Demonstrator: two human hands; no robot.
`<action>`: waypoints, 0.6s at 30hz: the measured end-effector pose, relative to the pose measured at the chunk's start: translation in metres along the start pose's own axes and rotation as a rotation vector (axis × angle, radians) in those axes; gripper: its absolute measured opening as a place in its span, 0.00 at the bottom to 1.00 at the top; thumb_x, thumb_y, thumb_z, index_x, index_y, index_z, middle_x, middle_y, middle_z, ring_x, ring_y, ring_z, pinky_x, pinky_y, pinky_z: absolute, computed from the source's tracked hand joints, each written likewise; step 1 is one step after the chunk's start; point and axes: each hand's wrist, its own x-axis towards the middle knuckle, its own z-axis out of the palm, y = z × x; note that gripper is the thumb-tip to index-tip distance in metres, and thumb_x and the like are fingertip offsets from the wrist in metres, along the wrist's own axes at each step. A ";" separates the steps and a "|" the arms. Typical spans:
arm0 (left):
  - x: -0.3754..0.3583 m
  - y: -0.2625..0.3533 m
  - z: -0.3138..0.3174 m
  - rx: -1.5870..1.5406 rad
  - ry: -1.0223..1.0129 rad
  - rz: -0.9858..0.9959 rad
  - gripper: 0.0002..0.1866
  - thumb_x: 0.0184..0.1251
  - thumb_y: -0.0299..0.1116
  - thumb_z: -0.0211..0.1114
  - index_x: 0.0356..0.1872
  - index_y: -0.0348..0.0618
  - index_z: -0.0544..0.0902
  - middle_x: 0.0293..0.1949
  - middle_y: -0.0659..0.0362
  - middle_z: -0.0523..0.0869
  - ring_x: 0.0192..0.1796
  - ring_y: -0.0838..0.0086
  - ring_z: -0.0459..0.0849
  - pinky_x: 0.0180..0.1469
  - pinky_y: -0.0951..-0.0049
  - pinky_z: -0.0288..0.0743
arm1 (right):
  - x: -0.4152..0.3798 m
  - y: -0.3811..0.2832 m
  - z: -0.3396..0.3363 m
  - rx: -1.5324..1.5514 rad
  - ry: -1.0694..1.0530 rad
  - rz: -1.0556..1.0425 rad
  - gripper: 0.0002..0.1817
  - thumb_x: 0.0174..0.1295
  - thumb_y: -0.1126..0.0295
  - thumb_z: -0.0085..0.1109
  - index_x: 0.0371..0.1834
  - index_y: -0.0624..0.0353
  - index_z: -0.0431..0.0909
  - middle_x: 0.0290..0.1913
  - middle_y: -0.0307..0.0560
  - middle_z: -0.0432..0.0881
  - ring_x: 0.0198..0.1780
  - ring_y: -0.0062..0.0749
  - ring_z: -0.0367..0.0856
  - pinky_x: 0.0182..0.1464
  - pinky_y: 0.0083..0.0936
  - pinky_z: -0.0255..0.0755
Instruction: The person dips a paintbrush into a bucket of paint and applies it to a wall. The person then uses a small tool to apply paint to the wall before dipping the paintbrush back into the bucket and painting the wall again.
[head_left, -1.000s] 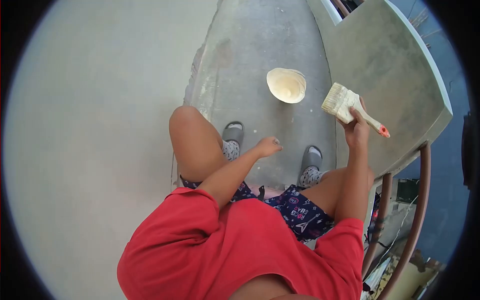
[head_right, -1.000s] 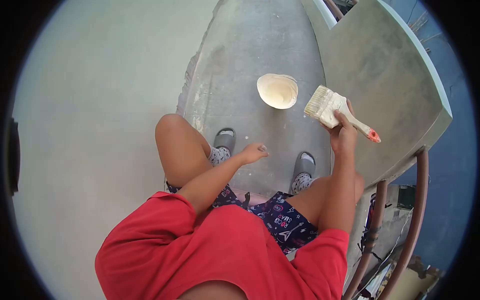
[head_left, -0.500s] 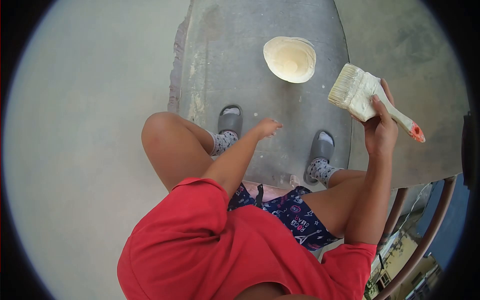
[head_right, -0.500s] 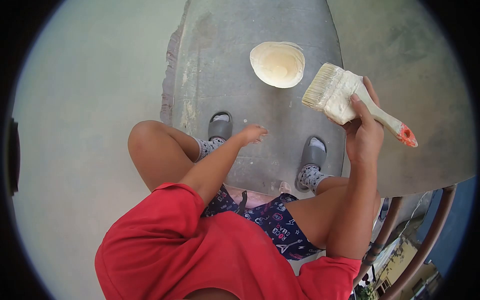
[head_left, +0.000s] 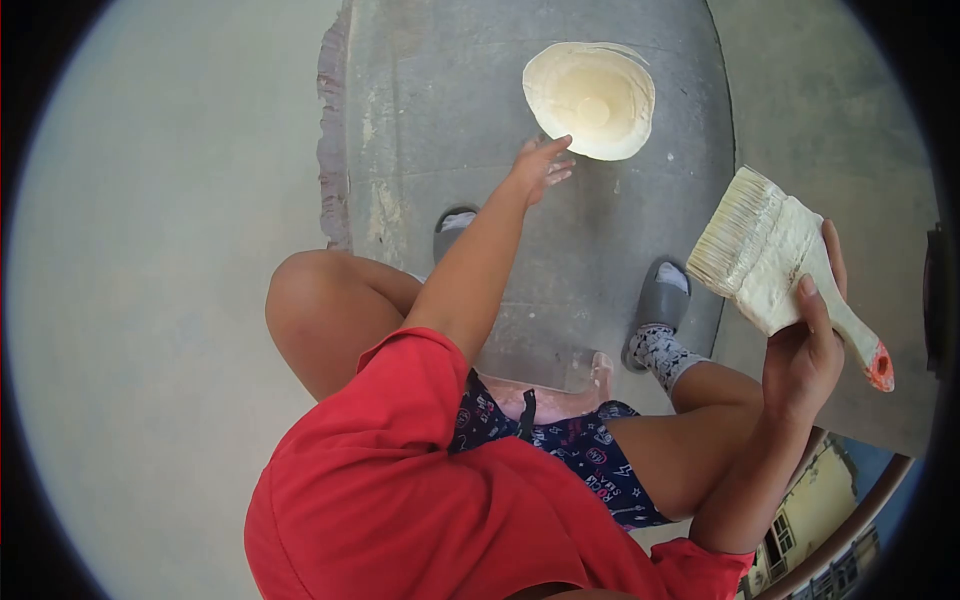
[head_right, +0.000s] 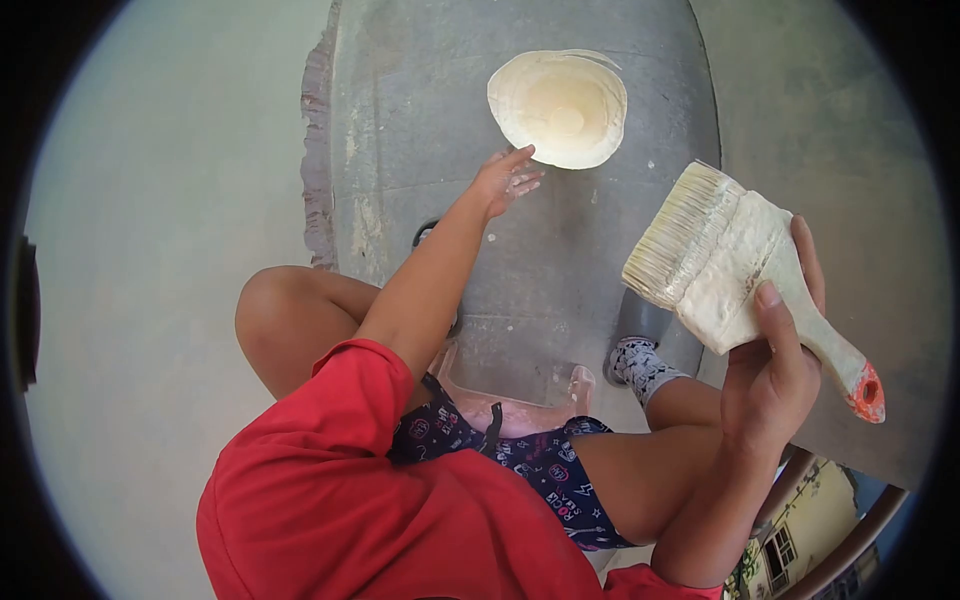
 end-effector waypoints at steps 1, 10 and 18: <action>0.004 0.001 0.001 -0.023 -0.038 -0.003 0.43 0.56 0.38 0.68 0.65 0.35 0.50 0.60 0.45 0.63 0.57 0.54 0.72 0.59 0.57 0.67 | 0.001 0.000 0.001 -0.002 0.001 0.006 0.30 0.61 0.74 0.45 0.67 0.71 0.52 0.65 0.58 0.60 0.66 0.38 0.62 0.67 0.32 0.56; 0.010 -0.004 0.001 -0.067 -0.105 -0.002 0.24 0.63 0.27 0.58 0.58 0.38 0.60 0.54 0.47 0.72 0.55 0.56 0.74 0.58 0.55 0.69 | 0.001 0.007 -0.005 -0.013 0.026 0.010 0.30 0.63 0.71 0.44 0.67 0.72 0.50 0.68 0.57 0.56 0.67 0.38 0.59 0.67 0.33 0.55; 0.016 -0.001 0.002 -0.095 -0.055 0.030 0.21 0.63 0.20 0.51 0.57 0.34 0.59 0.55 0.45 0.69 0.55 0.56 0.74 0.60 0.56 0.71 | 0.001 0.010 -0.004 -0.024 0.056 0.001 0.30 0.63 0.71 0.43 0.67 0.71 0.50 0.68 0.55 0.57 0.68 0.38 0.59 0.67 0.33 0.55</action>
